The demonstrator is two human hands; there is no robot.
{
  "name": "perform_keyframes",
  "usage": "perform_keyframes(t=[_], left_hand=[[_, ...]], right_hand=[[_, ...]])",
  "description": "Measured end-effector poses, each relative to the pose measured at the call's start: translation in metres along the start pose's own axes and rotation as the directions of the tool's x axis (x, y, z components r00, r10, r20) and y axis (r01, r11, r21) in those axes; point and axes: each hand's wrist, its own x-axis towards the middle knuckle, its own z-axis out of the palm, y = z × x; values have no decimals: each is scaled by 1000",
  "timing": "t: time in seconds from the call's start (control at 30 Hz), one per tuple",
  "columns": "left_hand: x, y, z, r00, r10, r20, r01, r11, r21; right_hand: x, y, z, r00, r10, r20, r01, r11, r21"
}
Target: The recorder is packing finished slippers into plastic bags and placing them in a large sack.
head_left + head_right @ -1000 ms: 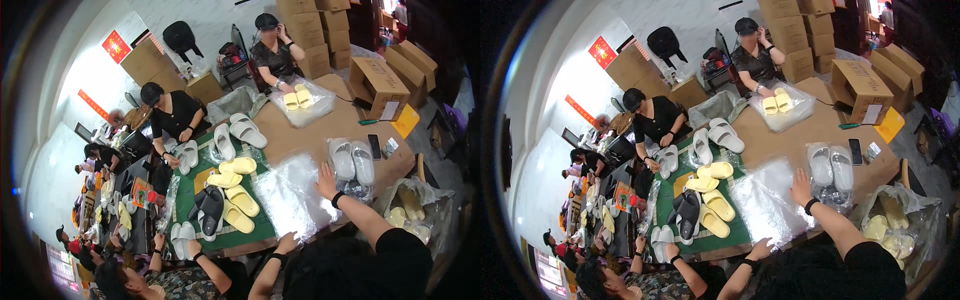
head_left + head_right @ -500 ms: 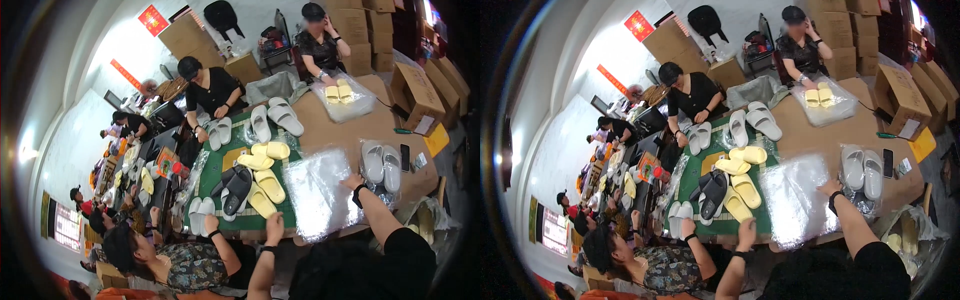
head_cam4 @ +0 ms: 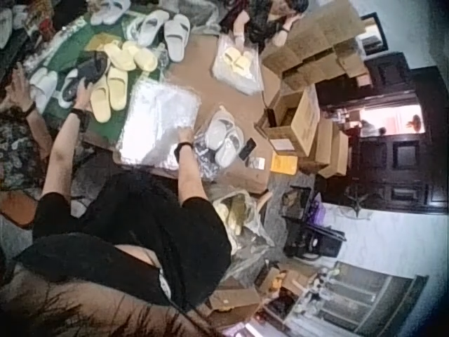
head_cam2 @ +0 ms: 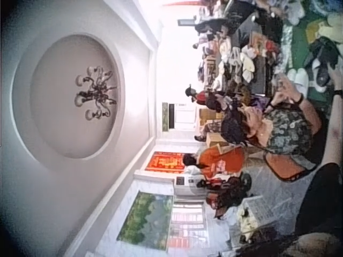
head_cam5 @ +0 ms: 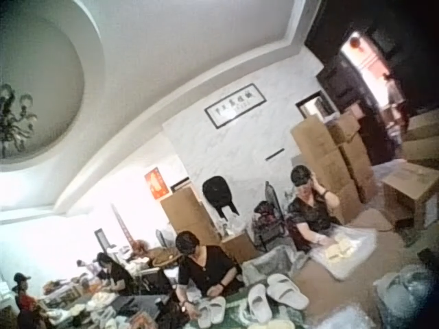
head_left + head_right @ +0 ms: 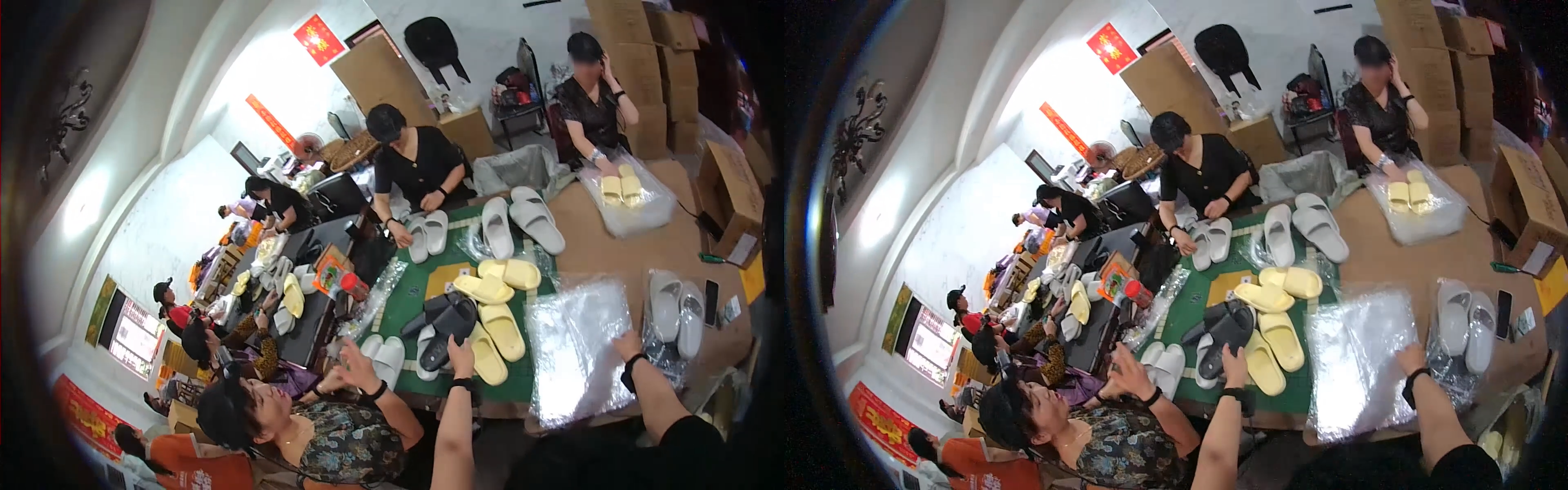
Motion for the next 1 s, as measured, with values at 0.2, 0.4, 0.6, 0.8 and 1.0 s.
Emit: perform_keyframes(t=[0.2, 0.4, 0.6, 0.8, 1.0], left_hand=[[39, -23, 2, 974, -209, -83, 164, 912, -377], [57, -25, 12, 942, -333, -46, 282, 857, -431], [58, -29, 6, 890, -416, 187, 446, 713, -541], [32, 32, -10, 955, -230, 186, 295, 680, -671], [2, 110, -33, 988, 146, 58, -51, 645, -762]], right_hand=[[-31, -36, 20, 756, -539, -372, 641, 725, 251], [-95, -52, 47, 555, -809, 195, 785, 587, 197], [-99, -41, 95, 592, -708, 385, 725, 676, 131], [-74, -23, 120, 395, -700, 595, 848, 527, 57], [-66, -1, 129, 568, -685, 456, 769, 639, 1]])
